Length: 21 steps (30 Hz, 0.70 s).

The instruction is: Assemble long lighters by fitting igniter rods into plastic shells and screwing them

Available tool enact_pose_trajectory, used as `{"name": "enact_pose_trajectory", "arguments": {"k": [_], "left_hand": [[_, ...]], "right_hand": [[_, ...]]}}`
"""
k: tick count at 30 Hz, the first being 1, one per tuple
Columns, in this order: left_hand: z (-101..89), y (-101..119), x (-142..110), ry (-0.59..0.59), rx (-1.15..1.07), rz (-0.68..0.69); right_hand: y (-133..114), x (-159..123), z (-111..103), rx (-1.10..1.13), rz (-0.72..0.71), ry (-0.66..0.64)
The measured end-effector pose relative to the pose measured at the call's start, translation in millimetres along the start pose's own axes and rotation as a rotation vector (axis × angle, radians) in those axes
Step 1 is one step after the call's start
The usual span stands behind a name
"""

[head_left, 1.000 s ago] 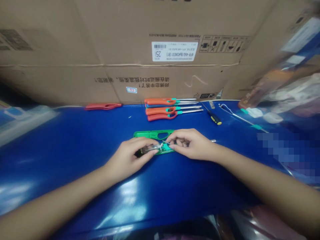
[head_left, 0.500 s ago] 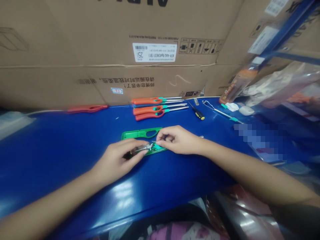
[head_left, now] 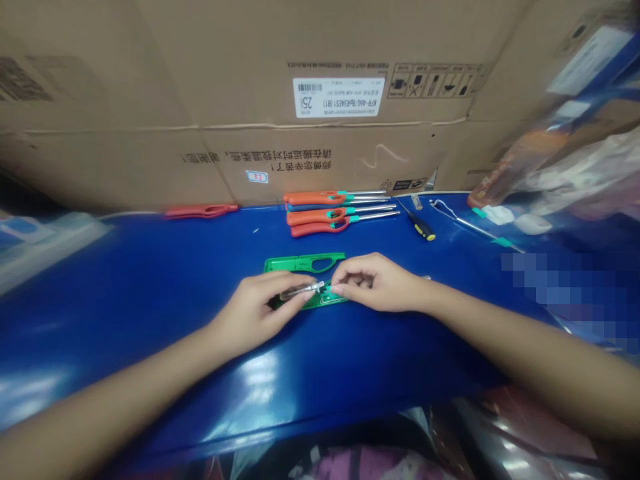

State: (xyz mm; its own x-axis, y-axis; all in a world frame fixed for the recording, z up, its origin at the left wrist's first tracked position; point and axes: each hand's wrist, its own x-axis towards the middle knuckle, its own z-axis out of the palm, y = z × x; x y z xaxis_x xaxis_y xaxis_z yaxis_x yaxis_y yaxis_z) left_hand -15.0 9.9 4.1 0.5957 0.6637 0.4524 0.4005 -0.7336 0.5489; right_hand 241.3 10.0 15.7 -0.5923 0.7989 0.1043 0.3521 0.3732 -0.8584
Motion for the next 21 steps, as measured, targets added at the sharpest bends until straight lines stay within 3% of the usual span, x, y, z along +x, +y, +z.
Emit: {"name": "enact_pose_trajectory", "arguments": {"k": [7, 21], "left_hand": [[-0.8, 0.8, 0.0, -0.070, -0.028, 0.001], [-0.2, -0.3, -1.0, -0.083, -0.030, -0.002]], "right_hand": [[-4.6, -3.3, 3.1, -0.044, -0.037, -0.005], [-6.6, -2.6, 7.0, -0.020, 0.025, 0.016]]}}
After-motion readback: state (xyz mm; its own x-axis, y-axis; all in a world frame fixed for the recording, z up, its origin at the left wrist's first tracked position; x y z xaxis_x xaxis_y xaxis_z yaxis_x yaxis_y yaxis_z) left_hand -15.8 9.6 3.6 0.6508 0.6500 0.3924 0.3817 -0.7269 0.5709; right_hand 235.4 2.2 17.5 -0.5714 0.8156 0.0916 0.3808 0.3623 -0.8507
